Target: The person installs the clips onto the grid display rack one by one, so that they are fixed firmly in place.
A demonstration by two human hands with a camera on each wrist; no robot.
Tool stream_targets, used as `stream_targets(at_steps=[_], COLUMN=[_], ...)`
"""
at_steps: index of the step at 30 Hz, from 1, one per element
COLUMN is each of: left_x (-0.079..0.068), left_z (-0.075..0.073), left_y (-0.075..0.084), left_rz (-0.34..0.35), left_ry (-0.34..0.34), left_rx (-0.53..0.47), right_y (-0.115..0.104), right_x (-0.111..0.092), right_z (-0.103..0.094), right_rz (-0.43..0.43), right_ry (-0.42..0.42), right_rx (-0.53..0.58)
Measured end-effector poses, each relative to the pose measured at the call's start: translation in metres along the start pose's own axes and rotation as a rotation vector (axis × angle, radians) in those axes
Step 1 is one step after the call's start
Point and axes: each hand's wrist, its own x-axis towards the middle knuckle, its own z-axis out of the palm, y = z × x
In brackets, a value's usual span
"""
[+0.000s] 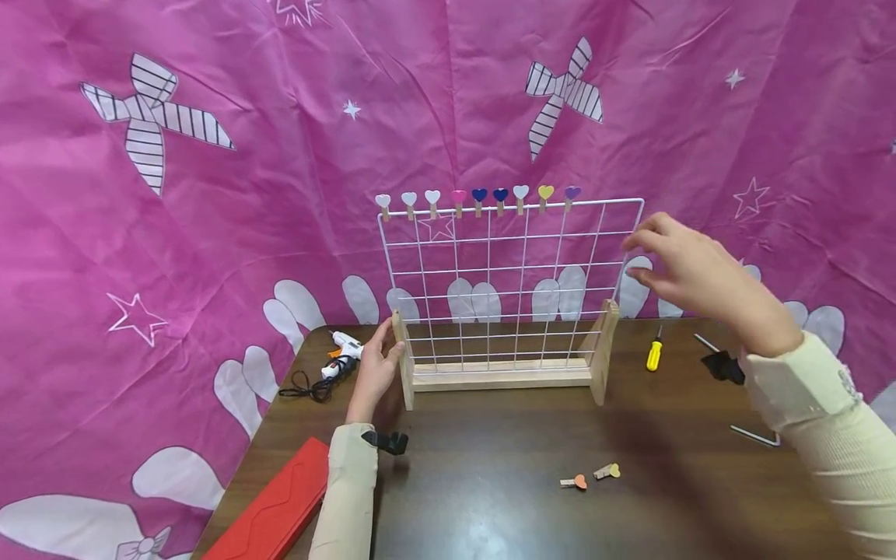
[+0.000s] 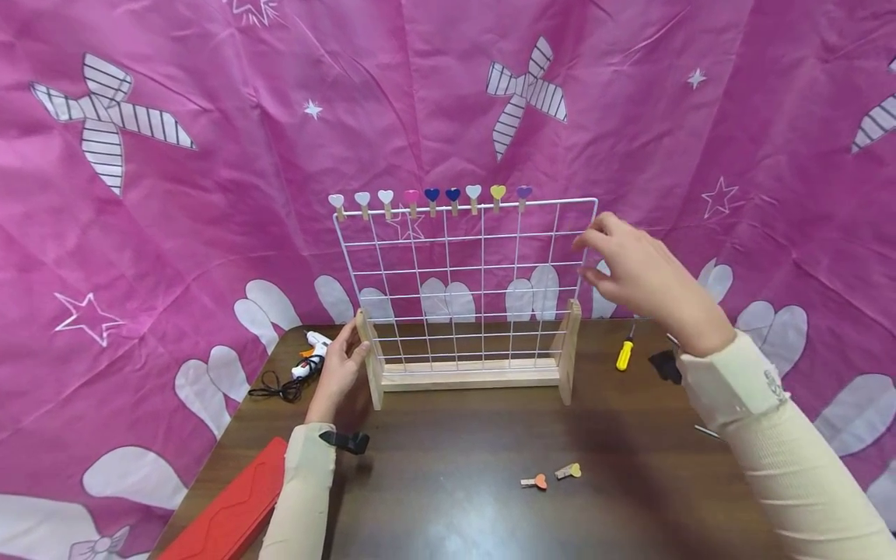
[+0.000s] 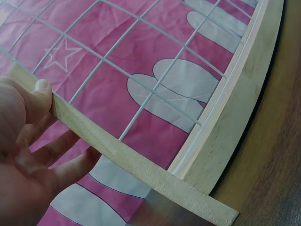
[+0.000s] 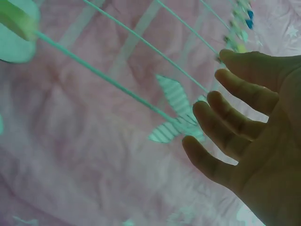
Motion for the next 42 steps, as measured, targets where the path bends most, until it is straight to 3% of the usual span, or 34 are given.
stream_targets(at_steps=[9,14,16,22,29,32,42], left_x=[0.004,0.011,0.014,0.011,0.004,0.003,0.0], left_z=[-0.003,-0.003,-0.002,0.0,0.0,-0.001,-0.001], left_y=[0.0,-0.022,-0.03,-0.03,-0.007,-0.002,-0.002], left_rz=[0.015,0.018,0.021,0.006,0.048,0.041,-0.011], left_ry=[0.005,0.014,0.02,0.019,0.003,0.004,-0.009], left_rx=[-0.007,-0.024,-0.026,-0.028,-0.031,-0.026,-0.037], right_y=[0.002,-0.003,-0.006,-0.018,-0.023,-0.024,-0.025], right_x=[-0.068,-0.101,-0.114,-0.146,-0.163,-0.167,-0.173], right_z=[0.059,0.09,0.103,0.137,0.167,0.177,0.189], right_rz=[-0.066,-0.065,-0.058,-0.018,0.018,0.013,-0.01], right_ry=[-0.049,-0.092,-0.13,-0.305,-0.518,-0.566,-0.567], right_rx=[0.074,0.113,0.125,0.253,0.333,0.345,0.353])
